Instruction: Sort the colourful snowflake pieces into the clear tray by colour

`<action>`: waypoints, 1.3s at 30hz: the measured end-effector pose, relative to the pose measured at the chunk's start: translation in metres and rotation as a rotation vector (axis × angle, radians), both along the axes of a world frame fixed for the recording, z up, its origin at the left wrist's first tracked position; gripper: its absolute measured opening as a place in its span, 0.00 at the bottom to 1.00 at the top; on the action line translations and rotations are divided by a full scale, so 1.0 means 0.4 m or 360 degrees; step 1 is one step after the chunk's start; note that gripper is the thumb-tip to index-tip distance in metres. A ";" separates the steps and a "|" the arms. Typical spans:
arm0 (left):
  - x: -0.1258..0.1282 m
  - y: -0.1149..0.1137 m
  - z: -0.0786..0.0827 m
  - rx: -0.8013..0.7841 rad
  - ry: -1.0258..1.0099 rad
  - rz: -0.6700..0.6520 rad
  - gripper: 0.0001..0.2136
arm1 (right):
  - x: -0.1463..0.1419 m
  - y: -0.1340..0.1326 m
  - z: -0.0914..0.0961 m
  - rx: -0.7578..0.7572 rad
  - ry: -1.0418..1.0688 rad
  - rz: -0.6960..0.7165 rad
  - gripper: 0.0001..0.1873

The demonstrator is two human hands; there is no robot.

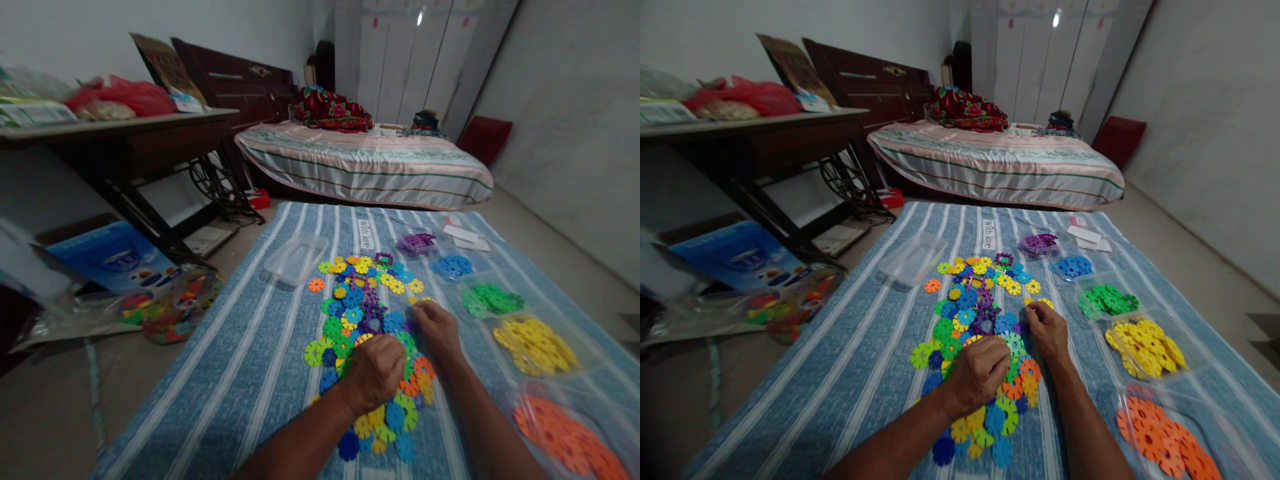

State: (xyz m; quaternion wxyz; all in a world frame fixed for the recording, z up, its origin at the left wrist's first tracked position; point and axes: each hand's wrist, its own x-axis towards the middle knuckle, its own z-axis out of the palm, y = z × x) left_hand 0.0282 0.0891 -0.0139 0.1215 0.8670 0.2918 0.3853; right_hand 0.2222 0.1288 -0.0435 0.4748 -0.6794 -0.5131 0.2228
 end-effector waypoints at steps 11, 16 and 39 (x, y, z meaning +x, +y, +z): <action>-0.011 0.005 0.003 -0.0027 0.0015 -0.0024 0.09 | -0.012 0.011 -0.010 0.0052 0.0010 0.0016 0.19; -0.016 0.010 0.002 -0.0048 0.0002 -0.0034 0.08 | -0.019 0.017 -0.004 0.0069 -0.0064 -0.0006 0.19; -0.014 0.014 0.008 -0.0038 0.0006 -0.0011 0.09 | -0.018 0.020 0.004 0.0114 -0.0121 -0.0047 0.18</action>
